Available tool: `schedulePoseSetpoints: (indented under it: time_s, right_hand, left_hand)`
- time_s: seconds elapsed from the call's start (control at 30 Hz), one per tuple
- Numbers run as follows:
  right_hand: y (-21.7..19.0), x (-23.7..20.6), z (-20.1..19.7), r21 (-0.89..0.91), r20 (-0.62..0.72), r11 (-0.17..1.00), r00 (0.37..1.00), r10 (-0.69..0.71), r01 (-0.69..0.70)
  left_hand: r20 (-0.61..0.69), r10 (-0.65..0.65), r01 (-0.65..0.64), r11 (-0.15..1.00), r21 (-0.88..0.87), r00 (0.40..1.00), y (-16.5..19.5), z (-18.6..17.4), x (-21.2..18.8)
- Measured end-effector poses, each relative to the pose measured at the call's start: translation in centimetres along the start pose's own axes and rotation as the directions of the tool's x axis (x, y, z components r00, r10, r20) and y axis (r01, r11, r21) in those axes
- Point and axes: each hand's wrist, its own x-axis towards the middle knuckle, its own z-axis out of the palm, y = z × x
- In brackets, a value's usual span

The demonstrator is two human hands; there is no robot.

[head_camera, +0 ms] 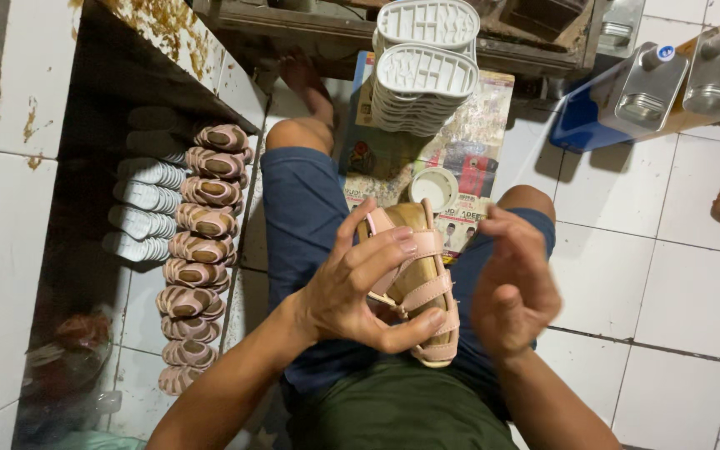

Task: The person sits on the floor assembling pink sandals, pressing and smoothing the fabric straps onto the soles by hand and dipping fingers into a small bowl, likely of adhesive, between presses. Finished sandals are placed on a low shelf beside them.

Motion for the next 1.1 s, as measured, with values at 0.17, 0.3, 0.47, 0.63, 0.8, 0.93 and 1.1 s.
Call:
schedulePoseSetpoints:
  time_s: [0.17,0.3,0.47,0.63,0.8,0.93,1.1]
  right_hand:
    - [-3.3,2.0,-2.5,-0.144,0.094,0.986,0.991,0.099,-0.085]
    - [-5.4,3.8,-3.3,-0.125,-0.014,0.988,0.996,0.092,-0.093]
    - [-8.2,4.6,-0.4,-0.414,0.220,0.905,0.954,0.203,-0.097]
    - [-8.8,5.2,2.4,-0.540,0.509,0.834,0.833,0.214,0.115]
    - [-8.9,4.6,2.0,-0.364,0.363,0.907,0.865,0.346,-0.210]
    - [-8.7,3.8,-0.8,-0.214,0.146,0.903,0.902,0.407,-0.373]
    - [-7.7,2.5,-6.7,-0.169,-0.121,0.914,0.928,0.353,-0.369]
  left_hand:
    - [0.059,0.005,-0.009,0.998,0.067,0.998,-0.3,-1.1,-0.3]
    - [0.039,-0.009,0.005,0.994,0.105,0.999,-0.4,-2.1,-0.4]
    - [0.083,0.029,-0.044,0.982,0.185,0.996,-0.2,-2.8,-0.2]
    - [0.125,0.060,-0.084,0.978,0.193,0.990,0.1,-2.7,-0.3]
    - [0.103,0.044,-0.065,0.974,0.216,0.994,0.2,-2.9,-1.4]
    - [0.016,0.044,-0.046,0.995,0.092,0.999,0.0,-2.5,-2.9]
    - [-0.096,-0.168,0.140,0.959,-0.247,0.981,0.0,-1.1,-4.6]
